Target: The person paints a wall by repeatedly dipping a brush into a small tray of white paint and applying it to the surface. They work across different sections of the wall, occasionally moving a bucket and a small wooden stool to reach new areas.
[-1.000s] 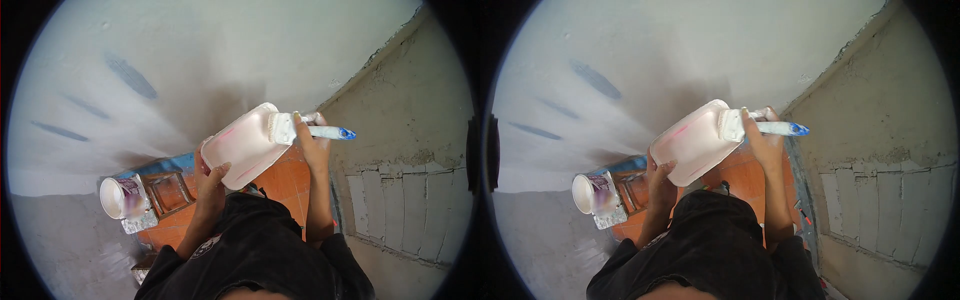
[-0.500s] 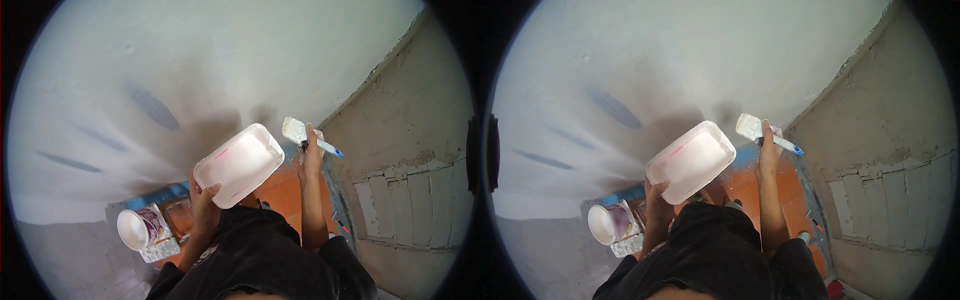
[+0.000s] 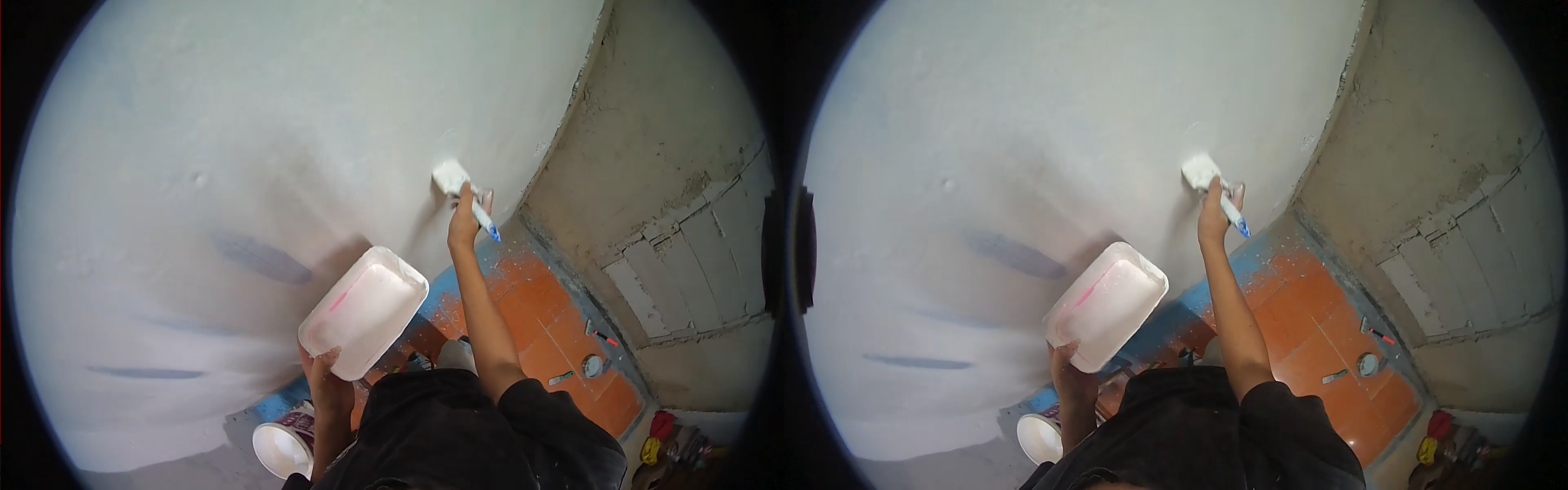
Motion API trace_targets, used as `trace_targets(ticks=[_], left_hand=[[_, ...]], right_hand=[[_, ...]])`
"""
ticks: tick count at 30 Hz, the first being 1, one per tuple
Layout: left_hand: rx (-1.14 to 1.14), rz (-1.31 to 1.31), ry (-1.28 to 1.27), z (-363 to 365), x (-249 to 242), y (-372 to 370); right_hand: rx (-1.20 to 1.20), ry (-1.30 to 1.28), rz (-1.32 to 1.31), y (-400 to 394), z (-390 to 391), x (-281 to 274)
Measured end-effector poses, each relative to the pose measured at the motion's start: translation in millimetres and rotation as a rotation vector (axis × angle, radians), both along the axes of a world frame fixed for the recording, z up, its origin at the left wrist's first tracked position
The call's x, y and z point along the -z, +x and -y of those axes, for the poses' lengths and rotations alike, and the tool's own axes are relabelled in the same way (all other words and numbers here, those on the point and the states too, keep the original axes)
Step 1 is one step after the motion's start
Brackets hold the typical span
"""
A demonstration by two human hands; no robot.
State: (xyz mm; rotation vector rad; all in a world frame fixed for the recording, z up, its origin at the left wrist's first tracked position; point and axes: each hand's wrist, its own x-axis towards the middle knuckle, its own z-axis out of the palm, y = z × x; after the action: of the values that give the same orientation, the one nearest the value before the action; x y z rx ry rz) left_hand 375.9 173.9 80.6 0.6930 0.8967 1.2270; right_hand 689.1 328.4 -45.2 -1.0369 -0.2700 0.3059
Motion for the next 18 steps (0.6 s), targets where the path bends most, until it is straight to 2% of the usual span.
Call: trace_targets(ticks=[4, 5, 7, 10, 14, 15, 17, 18], left_hand=[[0.050, 0.002, 0.004, -8, 2, -6], [0.064, 0.005, -0.004, -10, 0, -6], [0.085, 0.011, -0.022, -13, -4, -7], [0.091, 0.004, -0.033, -14, -7, -6], [0.089, 0.012, -0.038, -15, -4, -8], [0.086, 0.014, -0.036, -15, -1, -9], [0.081, 0.016, -0.030, -16, 2, -9], [0.079, 0.016, -0.027, -16, 3, -9]], right_hand=[[-0.117, -0.317, -0.032, 8, 17, 42], [-0.030, -0.294, -0.099, 12, 9, 44], [-0.003, -0.302, 0.024, 22, 1, -8], [0.005, -0.038, 0.057, 31, 3, -125], [-0.046, 0.151, 0.210, 36, 7, -186], [-0.025, 0.169, 0.255, 38, 4, -172], [-0.078, 0.174, 0.183, 29, 3, -125], [0.038, 0.175, 0.047, 16, -5, -90]])
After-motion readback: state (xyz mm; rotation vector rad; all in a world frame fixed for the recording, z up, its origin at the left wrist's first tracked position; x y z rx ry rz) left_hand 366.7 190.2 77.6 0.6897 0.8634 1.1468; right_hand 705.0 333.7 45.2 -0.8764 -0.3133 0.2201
